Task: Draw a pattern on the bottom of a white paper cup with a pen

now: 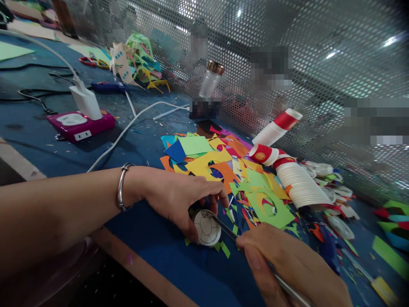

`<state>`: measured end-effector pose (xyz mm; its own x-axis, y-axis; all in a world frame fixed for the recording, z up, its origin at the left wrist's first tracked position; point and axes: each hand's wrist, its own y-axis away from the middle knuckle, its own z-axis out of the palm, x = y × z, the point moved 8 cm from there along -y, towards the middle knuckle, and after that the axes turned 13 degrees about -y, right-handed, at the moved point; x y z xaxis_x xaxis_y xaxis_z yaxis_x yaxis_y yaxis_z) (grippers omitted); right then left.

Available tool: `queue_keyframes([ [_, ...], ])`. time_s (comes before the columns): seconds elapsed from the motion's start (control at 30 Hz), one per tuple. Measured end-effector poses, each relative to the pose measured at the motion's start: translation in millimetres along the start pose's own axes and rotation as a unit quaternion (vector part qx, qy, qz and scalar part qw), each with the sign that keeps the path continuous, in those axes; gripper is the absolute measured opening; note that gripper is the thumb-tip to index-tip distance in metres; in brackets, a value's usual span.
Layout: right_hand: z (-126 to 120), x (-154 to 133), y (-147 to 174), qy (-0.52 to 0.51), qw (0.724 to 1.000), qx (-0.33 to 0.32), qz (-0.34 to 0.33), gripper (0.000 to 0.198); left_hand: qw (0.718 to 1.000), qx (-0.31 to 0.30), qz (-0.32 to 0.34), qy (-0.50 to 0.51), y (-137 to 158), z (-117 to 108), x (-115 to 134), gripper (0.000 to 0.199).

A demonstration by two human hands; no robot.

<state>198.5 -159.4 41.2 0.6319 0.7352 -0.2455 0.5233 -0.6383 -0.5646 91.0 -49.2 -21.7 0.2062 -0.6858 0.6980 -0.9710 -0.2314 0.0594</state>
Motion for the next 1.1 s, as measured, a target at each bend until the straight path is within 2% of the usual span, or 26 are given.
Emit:
queue_keyframes([
  [0.1,2.7,2.8,1.4,-0.018,1.000,0.010,0.014,0.021,1.000,-0.001,0.000,-0.002,0.4,-0.1,0.6,0.076],
  [0.27,6.8,2.5,0.9,-0.045,0.999,0.013,0.000,0.022,1.000,0.009,0.002,-0.002,0.0,-0.7,0.8,0.076],
  [0.47,3.1,-4.3,-3.0,-0.032,0.999,0.034,-0.006,0.023,1.000,0.007,0.004,0.000,-0.2,-0.4,1.4,0.077],
  [0.6,8.1,-4.4,-7.9,-0.045,0.998,0.008,0.036,0.025,1.000,0.006,0.005,-0.005,-0.5,-0.5,0.9,0.077],
  [0.77,4.6,-4.5,-5.0,-0.075,0.997,0.008,0.020,0.026,1.000,0.005,0.000,-0.002,-0.5,0.2,0.1,0.076],
  [0.93,-0.2,-2.1,-0.7,-0.056,0.997,0.002,0.050,0.022,1.000,0.004,-0.001,-0.009,-0.2,-0.3,0.8,0.076],
  [1.1,2.3,-4.9,-4.3,-0.046,0.998,-0.006,0.035,0.021,1.000,-0.001,-0.003,-0.011,-0.3,-0.3,0.8,0.075],
])
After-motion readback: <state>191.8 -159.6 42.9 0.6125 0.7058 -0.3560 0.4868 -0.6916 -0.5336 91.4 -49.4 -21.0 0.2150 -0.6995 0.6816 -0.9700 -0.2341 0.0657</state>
